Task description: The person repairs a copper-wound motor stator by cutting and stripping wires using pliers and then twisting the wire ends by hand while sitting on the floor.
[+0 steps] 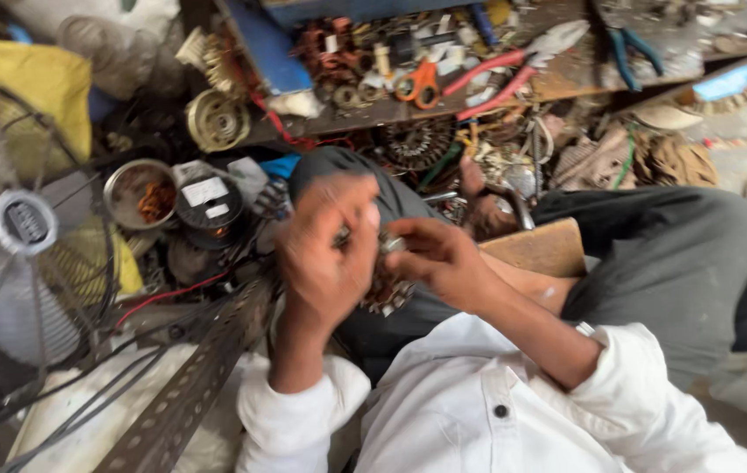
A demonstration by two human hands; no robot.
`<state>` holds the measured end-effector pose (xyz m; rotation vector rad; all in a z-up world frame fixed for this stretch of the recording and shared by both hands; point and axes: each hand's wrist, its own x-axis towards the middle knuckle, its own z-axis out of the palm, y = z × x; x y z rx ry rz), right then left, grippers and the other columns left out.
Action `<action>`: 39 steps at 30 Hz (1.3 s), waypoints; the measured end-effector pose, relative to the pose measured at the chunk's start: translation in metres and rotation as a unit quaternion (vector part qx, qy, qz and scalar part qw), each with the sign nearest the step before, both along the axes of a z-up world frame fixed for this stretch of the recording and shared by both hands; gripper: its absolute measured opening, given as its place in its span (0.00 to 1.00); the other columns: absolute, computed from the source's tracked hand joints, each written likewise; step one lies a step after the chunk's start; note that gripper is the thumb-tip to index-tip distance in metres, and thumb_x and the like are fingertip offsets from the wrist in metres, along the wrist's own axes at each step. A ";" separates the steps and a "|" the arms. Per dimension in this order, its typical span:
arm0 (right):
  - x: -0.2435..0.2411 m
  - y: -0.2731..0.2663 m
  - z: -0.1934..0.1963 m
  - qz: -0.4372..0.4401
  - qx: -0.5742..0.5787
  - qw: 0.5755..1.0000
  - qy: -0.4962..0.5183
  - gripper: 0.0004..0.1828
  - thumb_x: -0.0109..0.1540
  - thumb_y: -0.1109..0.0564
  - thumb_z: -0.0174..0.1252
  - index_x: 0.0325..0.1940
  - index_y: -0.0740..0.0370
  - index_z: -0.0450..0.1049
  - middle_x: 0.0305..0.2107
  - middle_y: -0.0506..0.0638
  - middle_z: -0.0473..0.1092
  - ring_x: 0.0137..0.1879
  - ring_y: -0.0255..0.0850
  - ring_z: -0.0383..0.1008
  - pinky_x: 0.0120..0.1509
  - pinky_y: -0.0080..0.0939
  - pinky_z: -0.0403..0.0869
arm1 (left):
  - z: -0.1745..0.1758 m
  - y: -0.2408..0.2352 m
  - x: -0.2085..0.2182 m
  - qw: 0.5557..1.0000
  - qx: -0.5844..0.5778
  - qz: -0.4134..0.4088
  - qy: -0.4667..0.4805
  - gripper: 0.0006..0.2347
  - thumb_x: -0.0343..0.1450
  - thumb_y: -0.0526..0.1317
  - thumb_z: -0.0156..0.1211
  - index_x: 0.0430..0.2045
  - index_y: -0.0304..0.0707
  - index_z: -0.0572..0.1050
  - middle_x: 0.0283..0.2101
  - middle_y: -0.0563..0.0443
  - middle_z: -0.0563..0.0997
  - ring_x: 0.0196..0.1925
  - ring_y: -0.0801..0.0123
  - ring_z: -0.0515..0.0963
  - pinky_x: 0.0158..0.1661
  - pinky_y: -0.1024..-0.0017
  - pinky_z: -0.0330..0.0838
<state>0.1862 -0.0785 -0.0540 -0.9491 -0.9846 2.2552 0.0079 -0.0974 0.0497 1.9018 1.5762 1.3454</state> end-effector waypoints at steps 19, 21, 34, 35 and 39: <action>0.006 -0.016 -0.034 -0.094 -0.121 0.979 0.131 0.26 0.58 0.69 0.66 0.60 0.68 0.71 0.48 0.50 0.74 0.51 0.37 0.75 0.60 0.38 0.75 | -0.065 -0.030 0.000 0.993 -0.022 -0.007 0.113 0.04 0.73 0.29 0.62 0.39 0.30 0.76 0.40 0.41 0.79 0.42 0.49 0.82 0.43 0.59 0.78; 0.004 -0.017 -0.034 -0.096 -0.105 0.983 0.119 0.26 0.58 0.69 0.66 0.61 0.66 0.72 0.47 0.49 0.73 0.50 0.36 0.74 0.58 0.37 0.74 | -0.064 -0.025 0.000 0.991 -0.027 -0.011 0.134 0.03 0.74 0.29 0.60 0.37 0.30 0.73 0.39 0.40 0.77 0.41 0.48 0.80 0.43 0.57 0.76; 0.005 -0.035 -0.048 -0.182 -0.024 0.981 0.060 0.19 0.59 0.67 0.68 0.52 0.65 0.72 0.42 0.45 0.73 0.47 0.32 0.73 0.56 0.33 0.73 | -0.048 0.131 0.028 0.992 0.068 -0.033 0.102 0.06 0.78 0.29 0.60 0.48 0.30 0.72 0.44 0.42 0.78 0.44 0.55 0.81 0.45 0.63 0.77; 0.006 -0.035 -0.046 -0.179 -0.022 0.982 0.053 0.18 0.59 0.67 0.68 0.51 0.65 0.72 0.42 0.46 0.73 0.47 0.32 0.73 0.56 0.33 0.74 | -0.043 0.131 0.028 0.991 0.103 -0.030 0.081 0.09 0.77 0.29 0.60 0.50 0.30 0.72 0.47 0.42 0.77 0.46 0.54 0.81 0.46 0.62 0.77; 0.007 -0.038 -0.040 -0.174 -0.013 0.984 0.026 0.16 0.60 0.68 0.68 0.51 0.66 0.74 0.42 0.50 0.73 0.46 0.33 0.73 0.55 0.33 0.74 | -0.024 0.091 0.016 0.997 0.063 -0.016 -0.049 0.12 0.75 0.29 0.60 0.53 0.31 0.72 0.50 0.43 0.78 0.46 0.62 0.84 0.44 0.70 0.84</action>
